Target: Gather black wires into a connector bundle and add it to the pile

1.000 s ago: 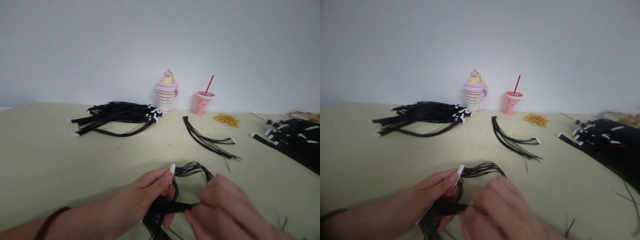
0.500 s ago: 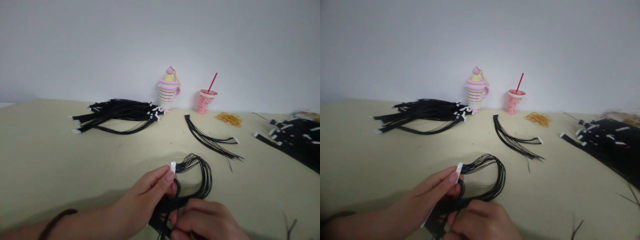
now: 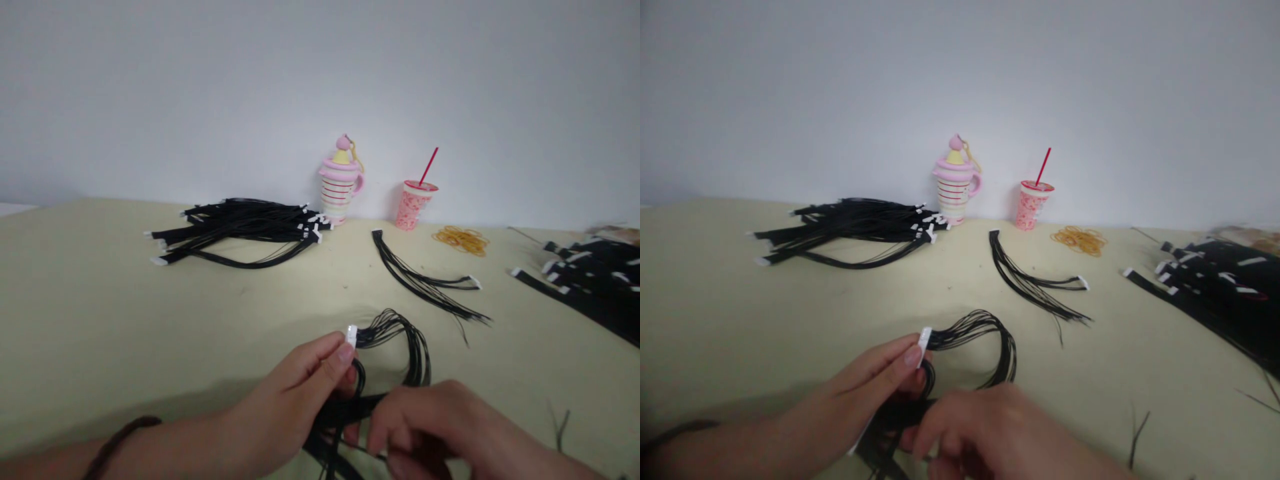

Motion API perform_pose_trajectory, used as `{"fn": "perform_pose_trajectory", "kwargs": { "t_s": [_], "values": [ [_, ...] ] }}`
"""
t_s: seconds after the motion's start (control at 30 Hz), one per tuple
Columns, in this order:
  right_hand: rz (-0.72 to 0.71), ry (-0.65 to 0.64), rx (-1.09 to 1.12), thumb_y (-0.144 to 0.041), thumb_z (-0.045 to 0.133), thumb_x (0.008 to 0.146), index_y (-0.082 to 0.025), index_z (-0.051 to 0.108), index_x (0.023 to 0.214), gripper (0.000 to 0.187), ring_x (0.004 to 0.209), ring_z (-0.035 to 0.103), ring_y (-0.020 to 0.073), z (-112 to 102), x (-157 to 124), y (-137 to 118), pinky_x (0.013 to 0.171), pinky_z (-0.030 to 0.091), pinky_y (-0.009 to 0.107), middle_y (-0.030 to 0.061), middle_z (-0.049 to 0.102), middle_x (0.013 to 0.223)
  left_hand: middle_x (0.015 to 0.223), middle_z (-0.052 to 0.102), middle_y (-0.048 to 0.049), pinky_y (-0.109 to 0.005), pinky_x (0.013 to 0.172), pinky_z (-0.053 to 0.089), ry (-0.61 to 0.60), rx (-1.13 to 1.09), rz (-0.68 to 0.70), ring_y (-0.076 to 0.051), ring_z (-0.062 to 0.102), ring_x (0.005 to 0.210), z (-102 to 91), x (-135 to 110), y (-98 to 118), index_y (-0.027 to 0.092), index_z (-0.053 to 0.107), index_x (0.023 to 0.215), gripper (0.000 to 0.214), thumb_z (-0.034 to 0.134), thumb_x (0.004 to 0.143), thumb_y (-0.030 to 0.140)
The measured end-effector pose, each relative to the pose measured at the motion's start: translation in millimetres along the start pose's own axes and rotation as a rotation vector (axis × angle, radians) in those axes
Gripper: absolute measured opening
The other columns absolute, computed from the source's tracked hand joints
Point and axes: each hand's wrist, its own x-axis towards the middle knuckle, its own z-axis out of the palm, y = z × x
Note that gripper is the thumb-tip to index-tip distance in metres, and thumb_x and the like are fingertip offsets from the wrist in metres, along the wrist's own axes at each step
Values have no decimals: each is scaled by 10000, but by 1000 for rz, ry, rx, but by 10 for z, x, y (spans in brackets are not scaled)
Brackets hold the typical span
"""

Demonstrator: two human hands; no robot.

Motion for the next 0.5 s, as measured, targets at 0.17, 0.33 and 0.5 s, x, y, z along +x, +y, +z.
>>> {"fn": "perform_pose_trajectory", "kwargs": {
  "t_s": [0.17, 0.33, 0.5],
  "values": [
    [253, -30, 834, -251, 482, 695, -175, 582, 637, 139, 348, 316, 54, -525, 29, 213, 352, 266, 153, -45, 384, 432, 545, 456, 58, -163, 453, 332, -45, 35, -61, -88, 481, 481, 3, -3, 29, 182, 434, 711, 342, 367, 906, 455],
    [301, 402, 1144, -268, 410, 630, -163, 588, 630, 207, 355, 375, 40, -897, 78, 596, 336, 262, 124, -16, 456, 500, 539, 501, 40, -189, 499, 349, -40, 45, -90, -111, 480, 512, -6, -1, 34, 186, 431, 726, 355, 352, 896, 487],
    [154, 617, 1269, -180, 597, 707, -190, 605, 736, 31, 435, 406, 25, -1059, 146, 762, 416, 379, 73, -43, 459, 557, 533, 512, 33, -201, 494, 323, -21, 98, -64, -112, 455, 501, -27, 7, 36, 184, 424, 693, 380, 327, 898, 490]
  ]
}}
